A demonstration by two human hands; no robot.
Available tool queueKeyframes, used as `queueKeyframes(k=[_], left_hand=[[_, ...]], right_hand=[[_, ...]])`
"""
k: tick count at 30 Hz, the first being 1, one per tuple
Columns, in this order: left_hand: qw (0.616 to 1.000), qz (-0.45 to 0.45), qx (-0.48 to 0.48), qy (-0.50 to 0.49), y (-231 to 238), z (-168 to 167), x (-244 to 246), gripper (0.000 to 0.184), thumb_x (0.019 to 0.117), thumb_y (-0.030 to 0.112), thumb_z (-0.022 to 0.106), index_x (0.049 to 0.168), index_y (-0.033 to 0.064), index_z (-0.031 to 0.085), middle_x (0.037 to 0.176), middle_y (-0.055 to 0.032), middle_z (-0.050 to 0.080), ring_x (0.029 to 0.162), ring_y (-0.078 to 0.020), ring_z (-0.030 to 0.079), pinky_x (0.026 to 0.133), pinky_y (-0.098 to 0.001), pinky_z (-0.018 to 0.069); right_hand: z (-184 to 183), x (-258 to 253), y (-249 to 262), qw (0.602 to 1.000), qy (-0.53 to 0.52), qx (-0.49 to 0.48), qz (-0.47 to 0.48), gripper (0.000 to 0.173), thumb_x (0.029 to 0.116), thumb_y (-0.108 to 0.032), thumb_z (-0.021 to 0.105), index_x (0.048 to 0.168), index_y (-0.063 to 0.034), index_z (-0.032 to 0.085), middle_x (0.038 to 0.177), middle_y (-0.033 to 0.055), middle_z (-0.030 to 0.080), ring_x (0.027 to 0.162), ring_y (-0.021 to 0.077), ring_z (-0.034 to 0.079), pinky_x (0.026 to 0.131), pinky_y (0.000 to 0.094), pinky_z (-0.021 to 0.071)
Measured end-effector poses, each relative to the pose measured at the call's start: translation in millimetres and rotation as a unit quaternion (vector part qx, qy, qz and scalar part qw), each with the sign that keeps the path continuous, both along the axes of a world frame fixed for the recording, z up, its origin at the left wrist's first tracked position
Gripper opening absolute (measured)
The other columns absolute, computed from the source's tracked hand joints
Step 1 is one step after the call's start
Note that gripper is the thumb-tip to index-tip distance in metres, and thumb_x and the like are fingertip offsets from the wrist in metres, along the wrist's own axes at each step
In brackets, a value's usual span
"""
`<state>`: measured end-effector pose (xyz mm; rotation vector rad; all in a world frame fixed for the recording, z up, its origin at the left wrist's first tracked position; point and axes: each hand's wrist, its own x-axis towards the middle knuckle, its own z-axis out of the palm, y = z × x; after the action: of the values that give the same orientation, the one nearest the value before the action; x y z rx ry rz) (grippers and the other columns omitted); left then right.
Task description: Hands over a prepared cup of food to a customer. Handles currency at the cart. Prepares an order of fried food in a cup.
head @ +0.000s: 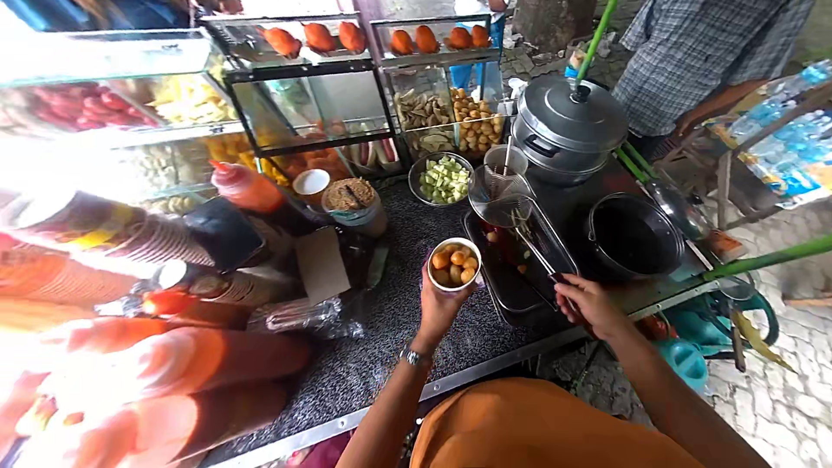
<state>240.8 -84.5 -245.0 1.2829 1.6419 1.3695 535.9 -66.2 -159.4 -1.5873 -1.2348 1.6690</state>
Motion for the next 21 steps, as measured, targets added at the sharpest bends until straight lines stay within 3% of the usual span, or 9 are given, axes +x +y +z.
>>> queueKeyframes(k=[3, 6, 7, 8, 10, 11, 15, 19, 21], left_hand=[[0.998, 0.064, 0.0, -0.026, -51, 0, -20, 0.115, 0.0644, 0.026, 0.096, 0.149, -0.0128, 0.027, 0.138, -0.0245, 0.056, 0.127, -0.0196, 0.06, 0.11, -0.0316, 0.0491], [0.991, 0.132, -0.021, -0.015, -95, -2, -41, 0.116, 0.064, 0.025, 0.095, 0.15, -0.0127, 0.026, 0.139, -0.0249, 0.055, 0.127, -0.0193, 0.059, 0.11, -0.0313, 0.0483], [0.988, 0.149, -0.028, -0.007, -108, -3, -48, 0.117, 0.0639, 0.026, 0.094, 0.15, -0.0131, 0.025, 0.14, -0.0257, 0.055, 0.128, -0.0199, 0.058, 0.11, -0.0318, 0.0476], [0.986, 0.164, -0.037, -0.002, -119, -4, -54, 0.118, 0.0639, 0.028, 0.094, 0.15, -0.013, 0.025, 0.14, -0.0262, 0.055, 0.128, -0.0203, 0.058, 0.11, -0.032, 0.0475], [0.981, 0.188, -0.051, 0.0, -138, -4, -62, 0.119, 0.0637, 0.028, 0.093, 0.151, -0.0124, 0.024, 0.14, -0.0263, 0.055, 0.129, -0.0202, 0.058, 0.11, -0.0323, 0.047], [0.979, 0.197, -0.056, -0.005, -145, -4, -65, 0.119, 0.0636, 0.027, 0.093, 0.151, -0.0122, 0.024, 0.14, -0.0262, 0.054, 0.129, -0.0202, 0.058, 0.111, -0.0325, 0.0468], [0.976, 0.211, -0.062, -0.008, -157, -5, -73, 0.12, 0.0624, 0.028, 0.094, 0.151, -0.0118, 0.024, 0.141, -0.0265, 0.054, 0.129, -0.0197, 0.058, 0.11, -0.0314, 0.0469], [0.98, 0.182, -0.076, 0.007, -150, -1, -77, 0.12, 0.0625, 0.028, 0.093, 0.152, -0.0118, 0.023, 0.141, -0.0278, 0.053, 0.13, -0.0208, 0.056, 0.111, -0.0319, 0.0452], [0.984, 0.161, -0.078, 0.015, -143, 0, -80, 0.12, 0.0624, 0.028, 0.093, 0.152, -0.0114, 0.024, 0.141, -0.0277, 0.053, 0.131, -0.0212, 0.056, 0.111, -0.0325, 0.045]], right_hand=[[-12, -45, -1, 0.997, 0.065, 0.002, 0.032, 0.045, 0.1024, -0.006, 0.052, 0.146, 0.0007, 0.047, 0.091, 0.0049, 0.065, 0.066, 0.0099, 0.062, 0.06, 0.0251, 0.0543], [-30, -76, 0, 0.991, -0.01, 0.113, 0.078, 0.057, 0.0988, -0.004, 0.059, 0.153, -0.0053, 0.044, 0.13, 0.0135, 0.061, 0.079, 0.0122, 0.066, 0.066, 0.0271, 0.0576], [-36, -81, 0, 0.977, -0.083, 0.172, 0.1, 0.056, 0.0996, -0.009, 0.06, 0.154, -0.0072, 0.045, 0.141, 0.0147, 0.06, 0.092, 0.0135, 0.068, 0.078, 0.0291, 0.0579], [-41, -83, -1, 0.957, -0.148, 0.219, 0.121, 0.055, 0.1017, -0.015, 0.059, 0.155, -0.0072, 0.046, 0.145, 0.0185, 0.058, 0.112, 0.0211, 0.068, 0.097, 0.0365, 0.0553], [-48, -90, -7, 0.919, -0.251, 0.264, 0.151, 0.049, 0.1058, -0.017, 0.049, 0.155, -0.0099, 0.048, 0.135, 0.0247, 0.062, 0.117, 0.0362, 0.065, 0.099, 0.0513, 0.0529], [-51, -94, -11, 0.906, -0.285, 0.263, 0.17, 0.049, 0.1059, -0.013, 0.045, 0.155, -0.0121, 0.047, 0.133, 0.0253, 0.061, 0.117, 0.0389, 0.064, 0.098, 0.0531, 0.0525], [-66, -115, -32, 0.888, -0.329, 0.248, 0.206, 0.06, 0.0976, 0.002, 0.047, 0.155, -0.0159, 0.049, 0.133, 0.029, 0.059, 0.118, 0.0444, 0.06, 0.1, 0.055, 0.0508], [-76, -148, -38, 0.894, -0.335, 0.184, 0.235, 0.071, 0.0938, 0.008, 0.051, 0.16, -0.017, 0.04, 0.145, 0.0334, 0.048, 0.133, 0.0511, 0.048, 0.109, 0.0626, 0.0413], [-80, -158, -35, 0.888, -0.336, 0.165, 0.265, 0.074, 0.0932, 0.007, 0.053, 0.161, -0.0176, 0.037, 0.147, 0.0318, 0.046, 0.136, 0.0483, 0.046, 0.113, 0.0575, 0.0403]])
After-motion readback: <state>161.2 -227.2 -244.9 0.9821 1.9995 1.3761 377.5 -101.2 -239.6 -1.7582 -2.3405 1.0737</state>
